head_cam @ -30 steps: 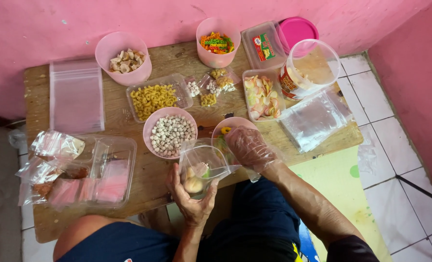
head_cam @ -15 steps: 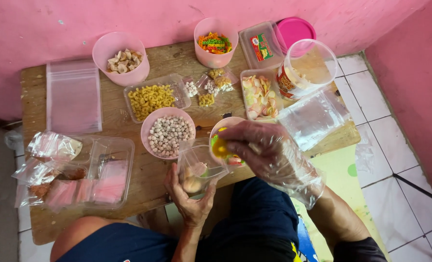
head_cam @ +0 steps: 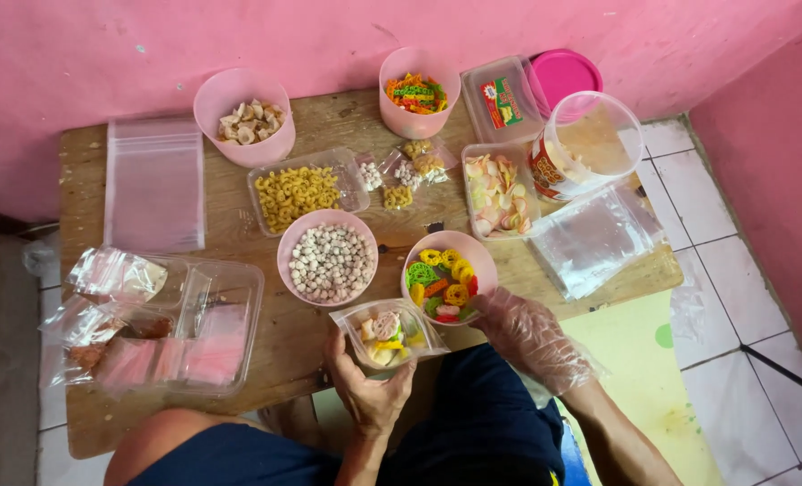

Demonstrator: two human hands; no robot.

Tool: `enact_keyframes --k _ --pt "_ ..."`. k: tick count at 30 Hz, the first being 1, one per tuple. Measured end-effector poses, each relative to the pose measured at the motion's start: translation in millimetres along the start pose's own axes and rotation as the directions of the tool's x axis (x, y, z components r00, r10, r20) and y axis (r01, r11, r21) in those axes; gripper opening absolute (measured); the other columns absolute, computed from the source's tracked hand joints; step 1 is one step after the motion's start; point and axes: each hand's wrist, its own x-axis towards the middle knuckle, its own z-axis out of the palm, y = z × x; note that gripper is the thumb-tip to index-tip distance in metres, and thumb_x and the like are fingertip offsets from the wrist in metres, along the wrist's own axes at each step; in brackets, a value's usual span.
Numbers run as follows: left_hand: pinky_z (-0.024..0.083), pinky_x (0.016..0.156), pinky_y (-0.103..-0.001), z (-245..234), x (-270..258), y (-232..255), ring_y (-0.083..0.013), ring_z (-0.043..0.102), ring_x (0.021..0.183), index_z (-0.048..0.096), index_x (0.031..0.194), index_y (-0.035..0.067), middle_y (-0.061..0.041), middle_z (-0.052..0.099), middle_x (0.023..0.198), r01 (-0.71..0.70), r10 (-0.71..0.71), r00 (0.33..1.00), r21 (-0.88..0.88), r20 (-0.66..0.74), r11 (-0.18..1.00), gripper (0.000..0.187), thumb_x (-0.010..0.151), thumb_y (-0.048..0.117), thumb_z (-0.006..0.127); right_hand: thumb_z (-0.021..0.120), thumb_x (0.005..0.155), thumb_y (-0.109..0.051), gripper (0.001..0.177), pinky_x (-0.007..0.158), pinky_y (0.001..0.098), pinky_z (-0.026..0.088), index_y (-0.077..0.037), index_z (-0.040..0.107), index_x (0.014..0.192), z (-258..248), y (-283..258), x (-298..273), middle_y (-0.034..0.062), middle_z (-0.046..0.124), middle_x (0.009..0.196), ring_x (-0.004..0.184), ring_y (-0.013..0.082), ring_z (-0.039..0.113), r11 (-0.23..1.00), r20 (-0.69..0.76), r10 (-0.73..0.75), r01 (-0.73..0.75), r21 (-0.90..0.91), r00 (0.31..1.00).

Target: A person wearing gloves is manually portioning various snack ingredients from bowls into small plastic bags on a wooden table.

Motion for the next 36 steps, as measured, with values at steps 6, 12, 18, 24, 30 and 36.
enact_keyframes --k 6,12,18,24,30,36 --pt "0.049 0.101 -0.045 2.5 0.1 -1.5 -0.0375 0.06 0.114 0.047 0.139 -0.007 -0.022 0.057 0.126 0.043 -0.043 0.999 0.001 -0.017 0.999 0.102 0.07 0.059 0.081 0.056 0.102 -0.015 0.026 0.071 0.0334 0.07 0.0 0.061 0.123 -25.4 -26.0 16.7 0.0179 0.075 0.111 0.088 0.0231 0.078 0.906 -0.319 -0.225 0.319 0.279 0.92" --pt "0.049 0.108 -0.043 3.9 3.3 0.4 -0.0369 0.062 0.122 0.046 0.141 -0.007 -0.023 0.058 0.136 0.065 -0.066 0.998 -0.03 -0.024 0.997 0.104 0.065 0.049 0.088 0.061 0.103 -0.01 0.005 0.056 0.0475 0.055 -0.007 0.058 0.106 -59.1 -56.3 108.6 0.0203 0.07 0.098 0.076 0.036 0.068 0.89 -0.569 -0.337 0.451 0.068 0.75" --pt "0.051 0.106 -0.045 3.1 7.5 3.5 -0.0386 0.064 0.122 0.05 0.138 -0.005 -0.022 0.061 0.134 0.079 -0.079 0.996 0.006 -0.028 0.997 0.097 0.063 0.042 0.091 0.039 0.114 -0.026 0.034 0.043 0.027 0.054 -0.008 0.056 0.091 -59.5 -87.0 252.8 0.0087 0.065 0.081 0.054 0.0174 0.057 0.947 -0.538 -0.205 0.305 0.103 0.817" --pt "0.047 0.113 -0.045 2.6 10.9 1.1 -0.037 0.058 0.133 0.047 0.142 -0.003 -0.021 0.056 0.144 0.123 -0.123 0.992 -0.1 0.006 0.987 0.103 0.064 0.046 0.092 0.049 0.108 -0.012 0.017 0.054 0.0263 0.035 -0.012 0.051 0.091 5.8 -70.2 342.1 -0.0013 0.044 0.075 0.062 0.0124 0.039 0.849 -0.661 -0.463 0.51 -0.139 0.59" --pt "0.052 0.106 -0.046 6.9 2.5 -6.9 -0.0375 0.062 0.125 0.048 0.142 -0.004 -0.022 0.058 0.135 0.148 -0.147 0.989 -0.051 0.02 0.988 0.108 0.062 0.054 0.091 0.054 0.103 -0.014 0.021 0.045 0.0409 0.044 -0.008 0.052 0.083 -16.3 -80.7 313.6 0.0081 0.063 0.071 0.058 0.0258 0.06 0.861 -0.603 -0.318 0.489 0.14 0.731" --pt "0.049 0.11 -0.047 4.5 7.5 -2.7 -0.0392 0.058 0.131 0.043 0.147 -0.003 -0.023 0.054 0.143 0.11 -0.108 0.994 -0.053 0.03 0.993 0.113 0.06 0.048 0.096 0.071 0.1 -0.029 0.035 0.059 0.0455 0.062 -0.007 0.06 0.125 -56.9 -49.1 286.6 0.0197 0.072 0.105 0.078 0.0331 0.072 0.988 -0.622 -0.068 0.14 0.067 0.78"
